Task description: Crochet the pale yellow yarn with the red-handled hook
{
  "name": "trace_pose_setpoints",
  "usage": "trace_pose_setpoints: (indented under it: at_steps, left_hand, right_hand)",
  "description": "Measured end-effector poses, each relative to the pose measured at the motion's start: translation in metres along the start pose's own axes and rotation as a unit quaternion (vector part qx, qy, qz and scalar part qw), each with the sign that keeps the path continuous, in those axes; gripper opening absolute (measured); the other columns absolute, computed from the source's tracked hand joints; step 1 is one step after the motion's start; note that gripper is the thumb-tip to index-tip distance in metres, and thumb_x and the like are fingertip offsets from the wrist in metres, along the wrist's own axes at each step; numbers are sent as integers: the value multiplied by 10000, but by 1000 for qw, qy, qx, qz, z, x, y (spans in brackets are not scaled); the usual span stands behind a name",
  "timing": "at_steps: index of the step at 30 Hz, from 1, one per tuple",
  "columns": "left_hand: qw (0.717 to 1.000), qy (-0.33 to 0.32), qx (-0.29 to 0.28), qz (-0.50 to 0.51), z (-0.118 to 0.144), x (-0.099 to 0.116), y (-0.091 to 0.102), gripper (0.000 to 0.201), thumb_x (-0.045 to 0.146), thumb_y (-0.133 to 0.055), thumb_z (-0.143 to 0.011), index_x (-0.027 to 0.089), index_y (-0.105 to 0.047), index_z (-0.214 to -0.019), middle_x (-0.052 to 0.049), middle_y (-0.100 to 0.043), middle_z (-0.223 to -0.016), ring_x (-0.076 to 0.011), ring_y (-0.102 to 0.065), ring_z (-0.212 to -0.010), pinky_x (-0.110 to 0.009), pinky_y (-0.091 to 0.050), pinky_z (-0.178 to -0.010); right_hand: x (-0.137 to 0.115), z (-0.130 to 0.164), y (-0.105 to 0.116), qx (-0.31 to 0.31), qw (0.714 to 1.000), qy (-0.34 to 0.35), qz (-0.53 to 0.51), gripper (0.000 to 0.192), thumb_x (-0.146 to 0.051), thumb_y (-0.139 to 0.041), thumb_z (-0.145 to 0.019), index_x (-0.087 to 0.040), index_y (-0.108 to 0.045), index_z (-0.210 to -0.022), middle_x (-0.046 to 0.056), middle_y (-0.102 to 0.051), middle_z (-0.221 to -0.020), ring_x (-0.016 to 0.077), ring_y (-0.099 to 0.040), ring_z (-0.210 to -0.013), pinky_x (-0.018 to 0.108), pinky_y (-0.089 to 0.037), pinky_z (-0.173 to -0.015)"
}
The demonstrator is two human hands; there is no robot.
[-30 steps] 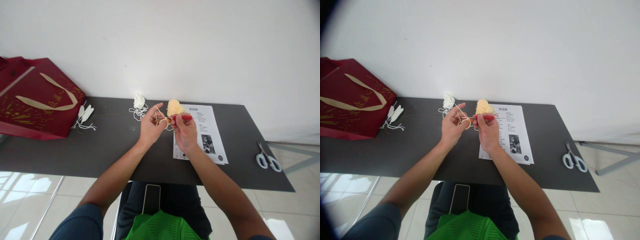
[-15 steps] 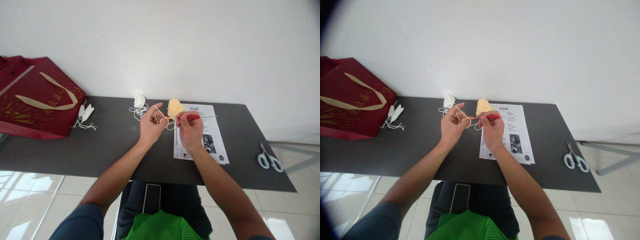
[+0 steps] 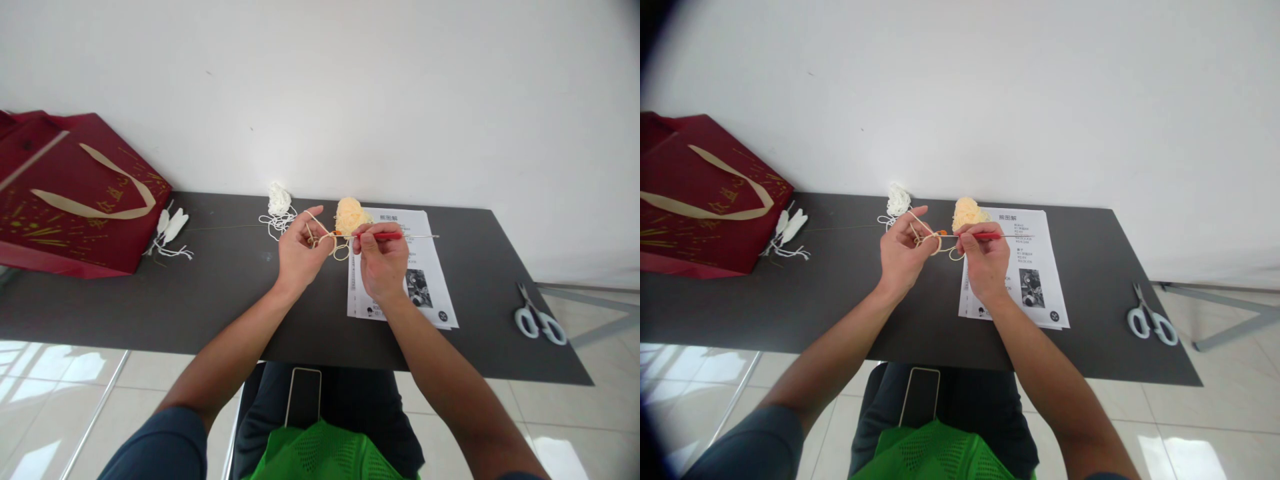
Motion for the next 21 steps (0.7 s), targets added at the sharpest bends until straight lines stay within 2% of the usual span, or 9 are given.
trace_pose_setpoints:
  at_steps: [3,8,13,17,21]
  left_hand:
    - [1000,1,3,-4,0,0,0,508,164,-748,-734,219,-647,-1229,50,-630,-739,-98,-562,-644,-242,-456,-610]
    - [1000,0,-2,4,1,-1,0,531,163,-744,-738,215,-635,-1255,48,-642,-755,-96,-572,-646,-239,-451,-606]
    - [1000,13,-6,7,2,-3,-2,630,169,-747,-738,216,-585,-1345,46,-654,-777,-90,-574,-644,-229,-446,-604]
    - [1000,22,-1,5,3,-4,-3,713,171,-754,-721,219,-548,-1402,49,-659,-778,-92,-580,-643,-229,-447,-602]
    - [1000,22,-7,6,3,-4,-3,711,169,-752,-721,224,-554,-1401,48,-666,-777,-91,-577,-635,-230,-447,-598]
  right_hand:
    - [0,0,0,3,1000,-2,-2,190,-335,-797,-837,-275,-617,-842,-36,-712,-843,83,-578,-602,254,-501,-604]
    - [3,-2,-1,-2,998,-48,-34,213,-357,-794,-838,-269,-600,-844,-44,-706,-834,78,-585,-619,233,-502,-587]
    - [5,-2,-1,-2,994,-80,-71,220,-336,-797,-839,-250,-595,-852,-44,-719,-850,71,-623,-647,207,-515,-580]
    - [7,-3,1,1,994,-79,-74,260,-356,-822,-815,-245,-588,-846,-47,-722,-846,70,-627,-642,200,-516,-560]
    - [6,-4,2,-5,996,-61,-70,276,-375,-825,-813,-248,-582,-840,-50,-713,-818,65,-603,-614,201,-502,-550]
Point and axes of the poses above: each hand's wrist, its own z-axis away from the middle knuckle, its own y-axis out of the back of the hand, x = y × z, the point moved 3 cm from there along -z, towards the middle knuckle
